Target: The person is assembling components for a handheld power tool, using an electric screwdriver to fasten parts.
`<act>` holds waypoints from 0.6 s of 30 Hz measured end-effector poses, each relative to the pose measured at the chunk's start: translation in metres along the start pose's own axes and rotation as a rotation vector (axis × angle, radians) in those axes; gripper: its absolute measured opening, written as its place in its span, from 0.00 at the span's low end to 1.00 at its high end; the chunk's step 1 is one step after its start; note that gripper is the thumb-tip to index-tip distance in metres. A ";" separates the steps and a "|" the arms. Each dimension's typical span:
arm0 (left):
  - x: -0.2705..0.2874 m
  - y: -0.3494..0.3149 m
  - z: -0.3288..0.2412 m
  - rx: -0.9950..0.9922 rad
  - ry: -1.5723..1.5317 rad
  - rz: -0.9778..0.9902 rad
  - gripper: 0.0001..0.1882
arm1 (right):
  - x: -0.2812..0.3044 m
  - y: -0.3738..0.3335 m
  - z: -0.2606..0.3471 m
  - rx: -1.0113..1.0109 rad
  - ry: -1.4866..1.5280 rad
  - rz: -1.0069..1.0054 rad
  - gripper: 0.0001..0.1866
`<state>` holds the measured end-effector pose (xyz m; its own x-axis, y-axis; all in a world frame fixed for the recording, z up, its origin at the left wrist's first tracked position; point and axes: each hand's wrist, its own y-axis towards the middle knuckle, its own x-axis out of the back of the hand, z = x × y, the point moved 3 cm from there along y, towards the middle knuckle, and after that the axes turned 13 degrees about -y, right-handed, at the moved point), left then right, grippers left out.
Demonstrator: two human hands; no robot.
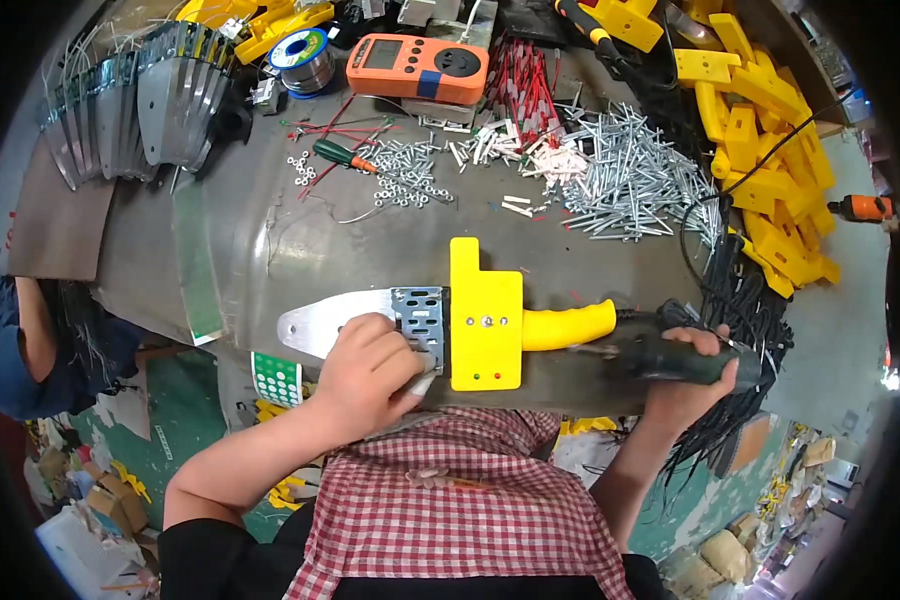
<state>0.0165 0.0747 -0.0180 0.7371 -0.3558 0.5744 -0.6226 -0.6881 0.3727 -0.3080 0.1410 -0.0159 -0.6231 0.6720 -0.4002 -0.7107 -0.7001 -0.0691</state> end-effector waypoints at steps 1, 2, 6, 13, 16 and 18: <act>0.001 0.001 -0.001 -0.003 -0.004 0.000 0.12 | 0.008 0.008 0.003 0.032 0.082 0.047 0.20; 0.003 0.002 -0.002 0.021 -0.028 0.031 0.12 | 0.015 0.011 0.004 0.035 0.080 0.045 0.20; 0.014 0.013 0.000 0.080 -0.156 -0.018 0.11 | -0.020 0.007 0.013 0.069 0.286 0.197 0.21; 0.006 0.038 0.015 0.236 -0.078 -0.027 0.17 | -0.066 0.015 -0.012 -0.059 0.337 0.216 0.20; 0.005 0.038 0.017 0.198 -0.056 -0.033 0.18 | -0.070 0.018 -0.018 -0.107 0.336 0.213 0.19; 0.005 0.040 0.019 0.204 -0.071 -0.016 0.18 | -0.071 0.022 -0.022 -0.149 0.316 0.157 0.19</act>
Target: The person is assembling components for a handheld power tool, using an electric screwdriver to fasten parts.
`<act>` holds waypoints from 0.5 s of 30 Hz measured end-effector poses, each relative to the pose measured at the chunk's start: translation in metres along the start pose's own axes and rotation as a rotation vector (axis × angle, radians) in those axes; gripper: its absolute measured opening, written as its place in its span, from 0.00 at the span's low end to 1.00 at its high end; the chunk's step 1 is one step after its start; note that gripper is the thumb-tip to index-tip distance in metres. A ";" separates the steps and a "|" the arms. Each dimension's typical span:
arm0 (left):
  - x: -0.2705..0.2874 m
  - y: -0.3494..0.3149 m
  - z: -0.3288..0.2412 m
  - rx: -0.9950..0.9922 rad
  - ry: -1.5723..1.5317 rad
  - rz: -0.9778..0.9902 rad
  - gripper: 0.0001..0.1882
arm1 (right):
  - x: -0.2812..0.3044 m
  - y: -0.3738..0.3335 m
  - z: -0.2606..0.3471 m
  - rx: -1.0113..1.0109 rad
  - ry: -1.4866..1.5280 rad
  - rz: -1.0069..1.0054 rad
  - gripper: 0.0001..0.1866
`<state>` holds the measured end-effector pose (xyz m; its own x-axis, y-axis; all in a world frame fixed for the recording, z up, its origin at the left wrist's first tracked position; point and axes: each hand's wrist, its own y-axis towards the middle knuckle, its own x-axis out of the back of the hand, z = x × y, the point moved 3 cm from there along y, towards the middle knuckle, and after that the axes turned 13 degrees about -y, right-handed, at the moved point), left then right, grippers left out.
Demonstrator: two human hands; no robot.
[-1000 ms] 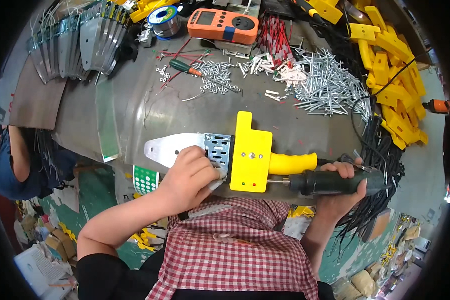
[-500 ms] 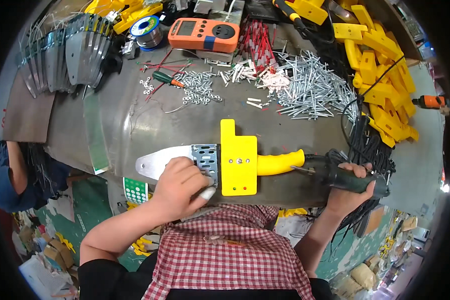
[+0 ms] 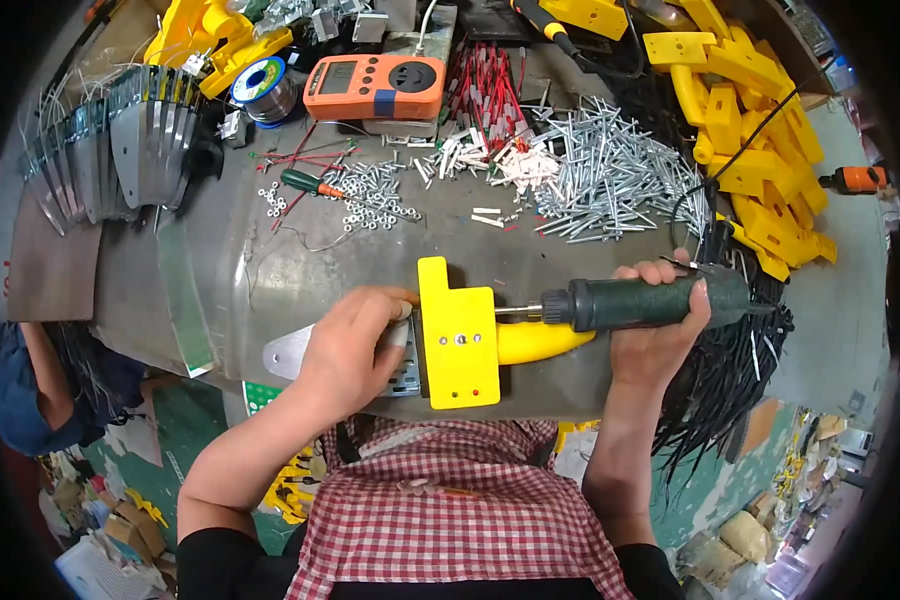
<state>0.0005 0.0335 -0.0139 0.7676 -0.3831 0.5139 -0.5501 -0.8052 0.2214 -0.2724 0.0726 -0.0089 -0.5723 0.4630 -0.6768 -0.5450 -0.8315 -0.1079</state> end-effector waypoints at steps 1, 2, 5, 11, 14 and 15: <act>0.000 0.001 0.000 0.002 -0.012 0.018 0.17 | 0.001 0.002 -0.002 -0.028 -0.010 -0.062 0.19; 0.001 0.001 0.000 0.004 -0.015 0.018 0.17 | 0.002 0.003 -0.003 -0.030 -0.013 -0.062 0.19; 0.000 0.000 0.001 0.017 -0.022 0.014 0.17 | 0.005 0.005 -0.007 -0.057 0.037 -0.035 0.18; 0.000 -0.003 0.000 0.005 -0.033 -0.024 0.16 | 0.003 0.000 -0.009 -0.053 0.072 -0.001 0.17; 0.000 -0.002 -0.001 -0.005 -0.040 -0.024 0.16 | 0.005 -0.001 -0.009 -0.017 0.036 -0.039 0.17; -0.001 -0.002 0.000 0.006 -0.036 -0.023 0.16 | 0.007 -0.002 -0.009 -0.004 0.034 -0.016 0.17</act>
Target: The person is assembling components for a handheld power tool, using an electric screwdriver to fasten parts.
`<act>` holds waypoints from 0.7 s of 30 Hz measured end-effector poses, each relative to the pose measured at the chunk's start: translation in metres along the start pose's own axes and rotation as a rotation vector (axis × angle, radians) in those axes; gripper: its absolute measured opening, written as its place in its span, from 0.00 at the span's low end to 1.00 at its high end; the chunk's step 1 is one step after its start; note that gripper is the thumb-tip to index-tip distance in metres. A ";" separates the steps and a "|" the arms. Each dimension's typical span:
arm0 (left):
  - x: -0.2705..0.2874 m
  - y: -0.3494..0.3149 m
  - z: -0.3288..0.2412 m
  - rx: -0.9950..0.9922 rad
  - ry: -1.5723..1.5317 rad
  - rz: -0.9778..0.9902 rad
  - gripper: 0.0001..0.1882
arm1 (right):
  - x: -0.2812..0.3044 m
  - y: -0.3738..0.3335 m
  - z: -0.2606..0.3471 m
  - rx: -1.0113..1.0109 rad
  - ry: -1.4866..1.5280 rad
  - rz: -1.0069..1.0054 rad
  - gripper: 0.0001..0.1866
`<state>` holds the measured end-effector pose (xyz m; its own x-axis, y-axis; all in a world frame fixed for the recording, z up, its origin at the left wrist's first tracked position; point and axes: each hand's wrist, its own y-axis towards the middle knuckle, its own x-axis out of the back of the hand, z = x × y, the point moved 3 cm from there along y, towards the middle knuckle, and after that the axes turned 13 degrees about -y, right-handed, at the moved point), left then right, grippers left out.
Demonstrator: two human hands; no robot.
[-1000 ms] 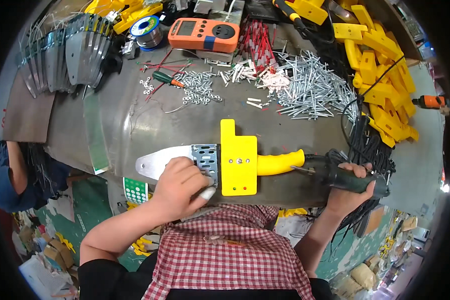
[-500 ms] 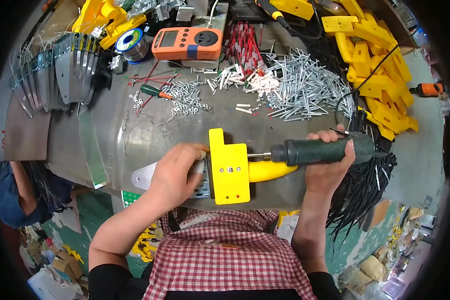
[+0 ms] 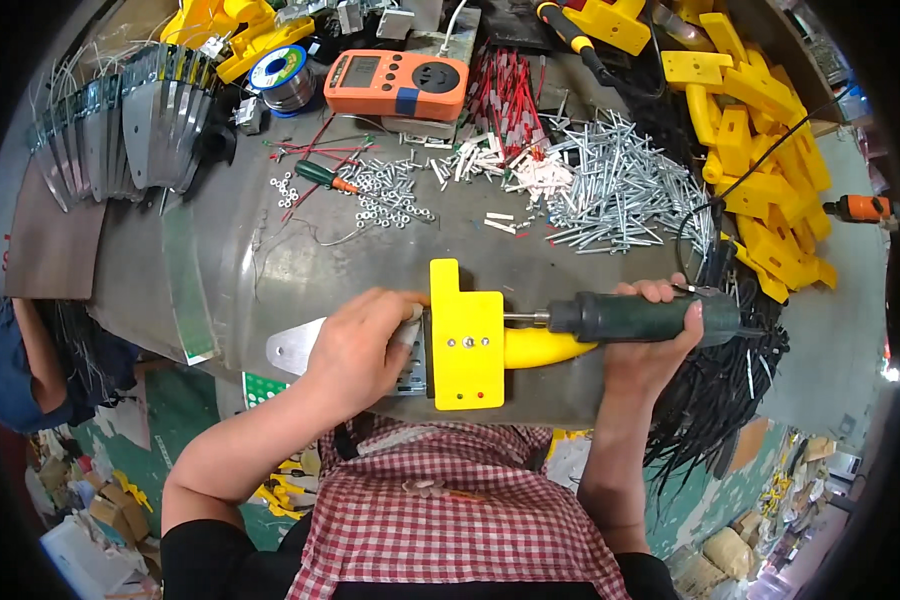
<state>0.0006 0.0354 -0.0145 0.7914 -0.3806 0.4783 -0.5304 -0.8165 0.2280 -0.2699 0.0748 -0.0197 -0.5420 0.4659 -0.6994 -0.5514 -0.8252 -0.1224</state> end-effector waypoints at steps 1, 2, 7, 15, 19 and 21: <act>-0.002 0.000 0.000 0.009 0.003 0.002 0.16 | 0.001 -0.001 0.002 0.015 -0.002 0.022 0.17; -0.002 0.000 0.001 0.000 -0.002 0.002 0.16 | -0.001 -0.002 0.002 0.024 -0.006 0.024 0.17; -0.003 -0.001 -0.002 0.061 0.060 0.028 0.17 | -0.003 0.007 0.042 -0.017 -0.114 0.061 0.21; -0.001 -0.004 -0.005 0.179 -0.099 0.036 0.19 | 0.042 0.066 0.275 0.325 -1.849 -0.580 0.32; 0.014 -0.006 -0.029 0.001 0.130 0.280 0.43 | 0.057 0.041 0.240 0.756 -2.494 -0.176 0.19; 0.003 -0.012 -0.028 -0.037 0.327 0.344 0.51 | 0.056 0.010 0.186 0.286 -2.447 0.338 0.17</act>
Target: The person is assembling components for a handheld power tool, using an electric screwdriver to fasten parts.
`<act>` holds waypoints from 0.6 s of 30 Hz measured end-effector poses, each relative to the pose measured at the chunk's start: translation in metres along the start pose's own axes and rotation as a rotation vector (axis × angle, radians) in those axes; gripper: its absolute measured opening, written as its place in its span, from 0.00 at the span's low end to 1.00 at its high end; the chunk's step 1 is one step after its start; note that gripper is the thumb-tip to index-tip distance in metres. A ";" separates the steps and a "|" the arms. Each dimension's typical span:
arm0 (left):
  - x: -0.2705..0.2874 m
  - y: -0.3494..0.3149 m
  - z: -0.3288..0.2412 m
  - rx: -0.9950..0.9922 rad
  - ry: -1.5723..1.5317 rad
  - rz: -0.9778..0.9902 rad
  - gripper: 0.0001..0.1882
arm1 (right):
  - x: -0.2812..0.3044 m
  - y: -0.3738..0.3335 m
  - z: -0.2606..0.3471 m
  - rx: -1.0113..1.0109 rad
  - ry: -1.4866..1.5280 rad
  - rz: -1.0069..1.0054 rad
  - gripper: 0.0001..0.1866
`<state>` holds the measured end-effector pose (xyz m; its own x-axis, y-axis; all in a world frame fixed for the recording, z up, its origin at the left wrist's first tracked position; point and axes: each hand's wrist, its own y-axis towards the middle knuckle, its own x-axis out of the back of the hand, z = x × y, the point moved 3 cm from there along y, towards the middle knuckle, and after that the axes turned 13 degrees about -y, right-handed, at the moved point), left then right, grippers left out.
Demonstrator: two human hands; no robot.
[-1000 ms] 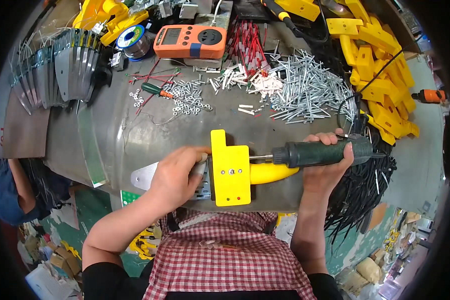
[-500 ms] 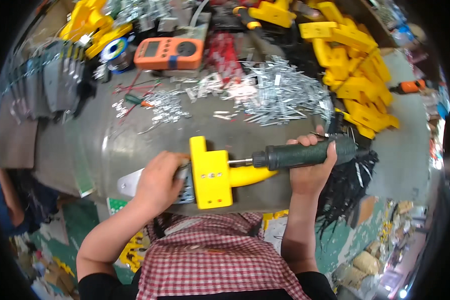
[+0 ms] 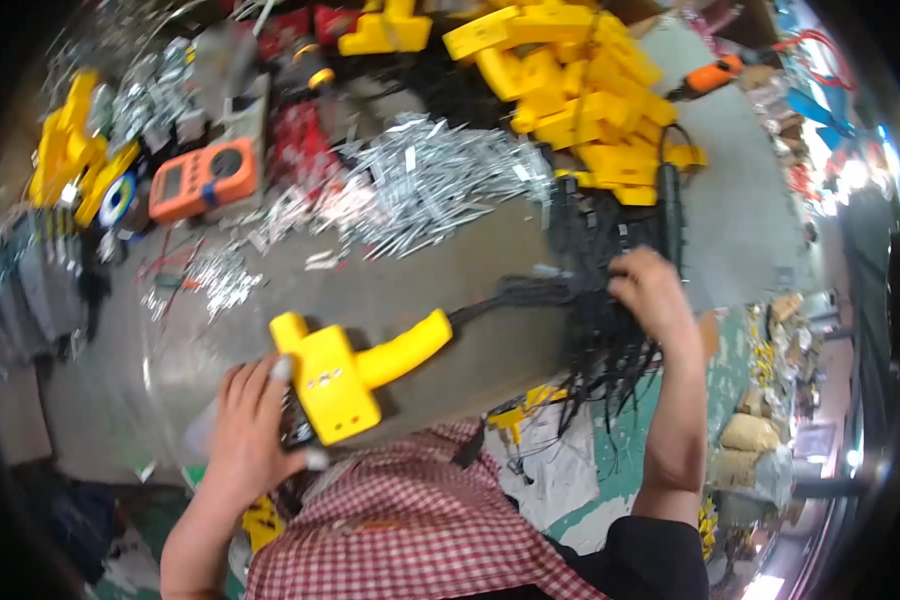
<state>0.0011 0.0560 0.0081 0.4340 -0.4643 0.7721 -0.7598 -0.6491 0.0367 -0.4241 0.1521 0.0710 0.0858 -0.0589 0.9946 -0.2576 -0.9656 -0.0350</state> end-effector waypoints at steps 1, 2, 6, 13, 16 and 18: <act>-0.002 -0.001 -0.001 -0.009 -0.001 -0.026 0.50 | -0.022 -0.015 0.017 0.093 -0.112 0.057 0.17; -0.001 0.002 0.000 -0.020 0.005 -0.052 0.49 | -0.027 -0.022 0.039 0.054 -0.224 0.017 0.15; 0.018 0.000 0.000 0.061 -0.441 -0.037 0.47 | -0.031 -0.027 0.054 0.089 -0.183 -0.456 0.09; 0.016 -0.025 0.026 0.359 -1.442 0.138 0.38 | -0.059 0.008 0.167 -0.007 0.824 0.207 0.11; 0.019 -0.045 0.061 0.437 -1.584 -0.101 0.24 | -0.031 0.031 0.200 0.116 1.237 0.132 0.08; 0.041 -0.047 0.063 0.436 -1.502 -0.146 0.22 | -0.023 0.036 0.198 0.135 1.160 -0.105 0.07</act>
<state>0.0849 0.0294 -0.0025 0.7561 -0.3638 -0.5440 -0.5922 -0.7341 -0.3323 -0.2452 0.0688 0.0274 -0.8467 0.2214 0.4839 -0.1910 -0.9752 0.1120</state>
